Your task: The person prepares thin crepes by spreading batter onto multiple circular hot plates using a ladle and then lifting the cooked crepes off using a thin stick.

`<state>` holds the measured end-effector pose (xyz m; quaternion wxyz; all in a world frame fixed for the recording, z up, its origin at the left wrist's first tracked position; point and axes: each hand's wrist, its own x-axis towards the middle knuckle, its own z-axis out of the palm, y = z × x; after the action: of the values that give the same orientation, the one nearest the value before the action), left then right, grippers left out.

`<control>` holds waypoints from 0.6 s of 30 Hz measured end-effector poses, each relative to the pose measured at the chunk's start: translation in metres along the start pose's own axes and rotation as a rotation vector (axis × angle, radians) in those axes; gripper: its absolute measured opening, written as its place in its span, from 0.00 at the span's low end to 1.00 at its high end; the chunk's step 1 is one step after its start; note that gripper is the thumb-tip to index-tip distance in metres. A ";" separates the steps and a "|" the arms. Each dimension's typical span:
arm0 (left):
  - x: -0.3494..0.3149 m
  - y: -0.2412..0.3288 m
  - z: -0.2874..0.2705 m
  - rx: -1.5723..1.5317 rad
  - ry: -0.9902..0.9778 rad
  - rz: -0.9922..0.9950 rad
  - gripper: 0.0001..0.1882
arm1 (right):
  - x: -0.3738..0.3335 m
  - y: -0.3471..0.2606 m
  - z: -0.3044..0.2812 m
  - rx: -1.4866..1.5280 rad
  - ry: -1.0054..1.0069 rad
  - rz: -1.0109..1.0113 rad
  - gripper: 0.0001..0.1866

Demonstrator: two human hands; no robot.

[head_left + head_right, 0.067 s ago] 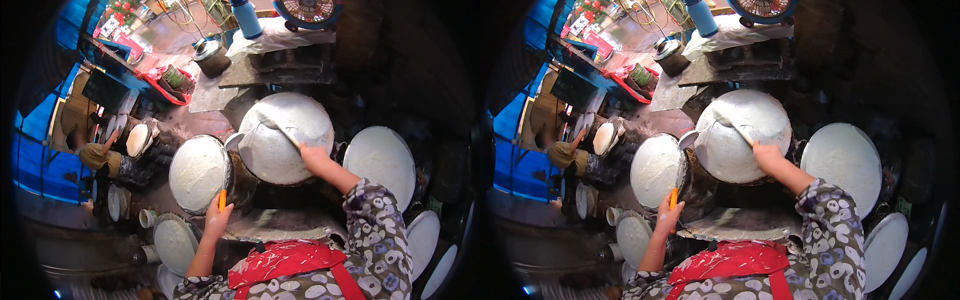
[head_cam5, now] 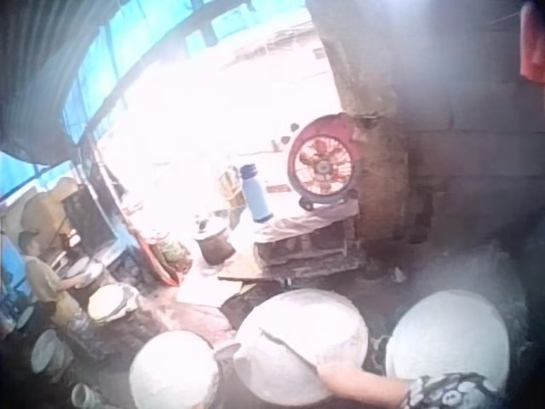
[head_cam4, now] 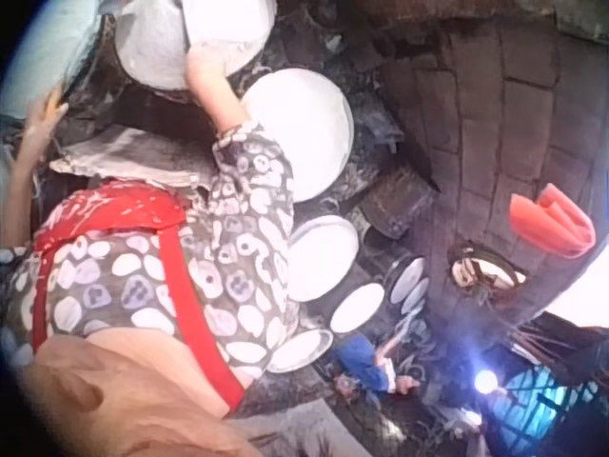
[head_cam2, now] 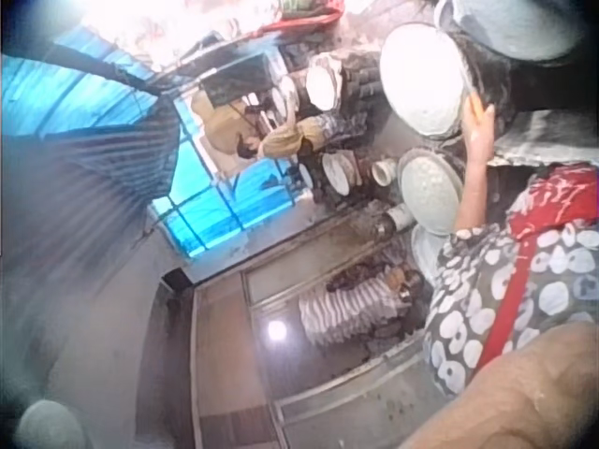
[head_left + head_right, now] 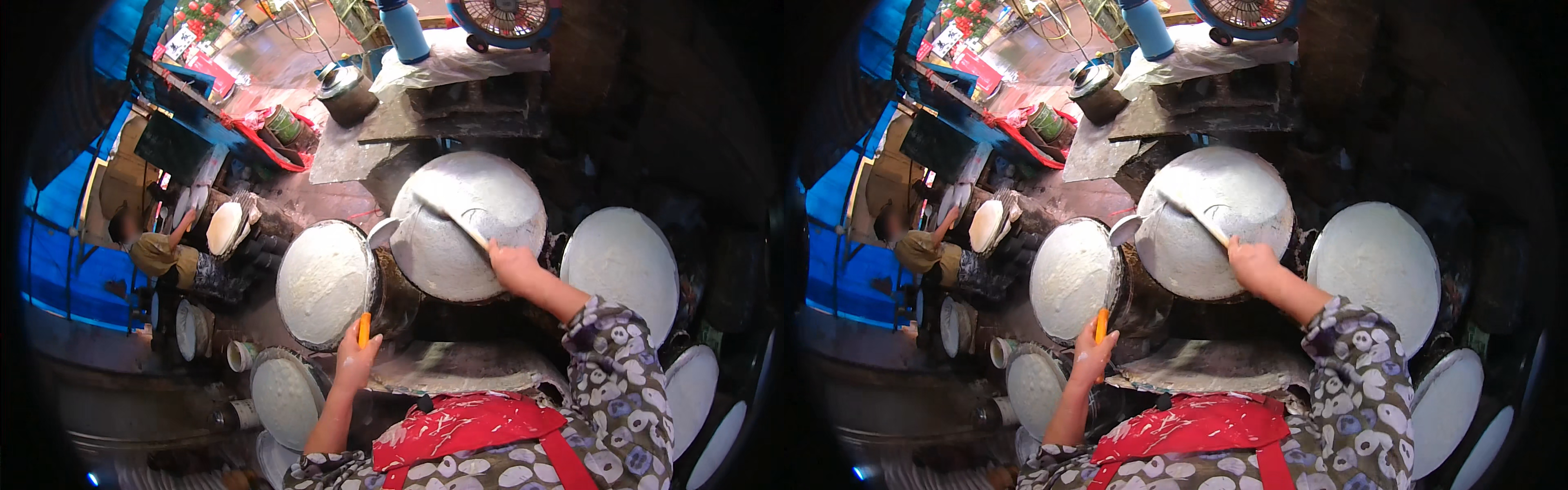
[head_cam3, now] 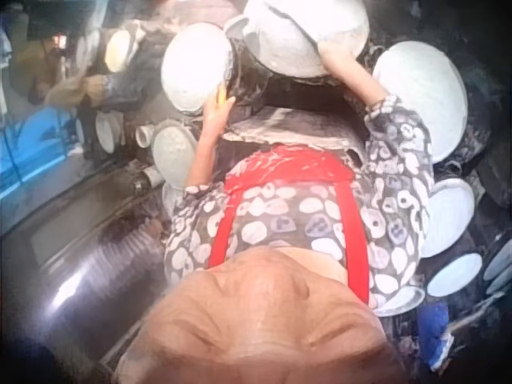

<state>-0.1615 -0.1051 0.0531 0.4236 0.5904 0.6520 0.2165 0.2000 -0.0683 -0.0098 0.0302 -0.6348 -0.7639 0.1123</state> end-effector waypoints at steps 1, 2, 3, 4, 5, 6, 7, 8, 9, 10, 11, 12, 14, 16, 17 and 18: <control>-0.007 -0.001 -0.002 -0.013 -0.003 -0.034 0.29 | -0.004 -0.002 0.005 -0.028 -0.013 -0.048 0.25; -0.011 0.002 -0.004 -0.031 -0.005 -0.060 0.29 | -0.002 0.001 -0.002 -0.010 0.003 -0.003 0.25; -0.015 0.006 -0.005 -0.047 -0.012 -0.086 0.29 | 0.000 0.009 -0.015 0.009 0.020 0.047 0.25; -0.018 0.013 -0.007 -0.069 -0.017 -0.109 0.29 | 0.005 0.019 -0.025 0.029 0.037 0.097 0.25; -0.022 0.017 -0.006 -0.090 -0.023 -0.135 0.29 | 0.018 0.036 -0.024 0.107 0.025 0.192 0.25; -0.022 0.015 -0.004 -0.104 -0.016 -0.129 0.29 | 0.026 0.048 -0.022 0.068 0.081 0.181 0.24; -0.021 0.011 -0.001 -0.117 -0.010 -0.121 0.29 | 0.028 0.048 -0.014 0.026 0.021 0.135 0.24; -0.020 0.011 -0.001 -0.129 -0.001 -0.110 0.29 | 0.030 0.042 -0.016 -0.017 -0.032 0.089 0.24; -0.023 0.010 -0.002 -0.136 -0.003 -0.147 0.29 | 0.024 0.030 -0.013 -0.046 -0.036 -0.013 0.24; -0.027 0.010 -0.004 -0.144 -0.005 -0.185 0.29 | 0.012 0.019 -0.011 -0.074 -0.039 -0.114 0.25; -0.030 0.010 -0.004 -0.155 -0.011 -0.218 0.29 | 0.000 0.012 -0.014 -0.049 -0.083 -0.132 0.26; -0.034 0.007 -0.006 -0.153 0.010 -0.217 0.28 | -0.008 0.008 -0.021 -0.040 -0.130 -0.136 0.26; -0.045 0.000 -0.008 -0.146 0.054 -0.218 0.28 | -0.002 0.015 -0.045 0.010 -0.147 -0.060 0.23; -0.047 -0.002 -0.005 -0.172 0.079 -0.175 0.28 | 0.027 0.043 -0.031 0.092 0.000 0.145 0.14; -0.044 -0.004 -0.002 -0.186 0.078 -0.156 0.28 | 0.042 0.059 -0.026 0.087 0.016 0.133 0.14; -0.043 -0.006 -0.001 -0.200 0.084 -0.141 0.28 | 0.052 0.063 -0.027 0.084 0.035 0.112 0.14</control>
<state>-0.1683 -0.1469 0.0616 0.4667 0.4885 0.6842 0.2747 0.2560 -0.0035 -0.0016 0.0639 -0.6767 -0.7211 0.1344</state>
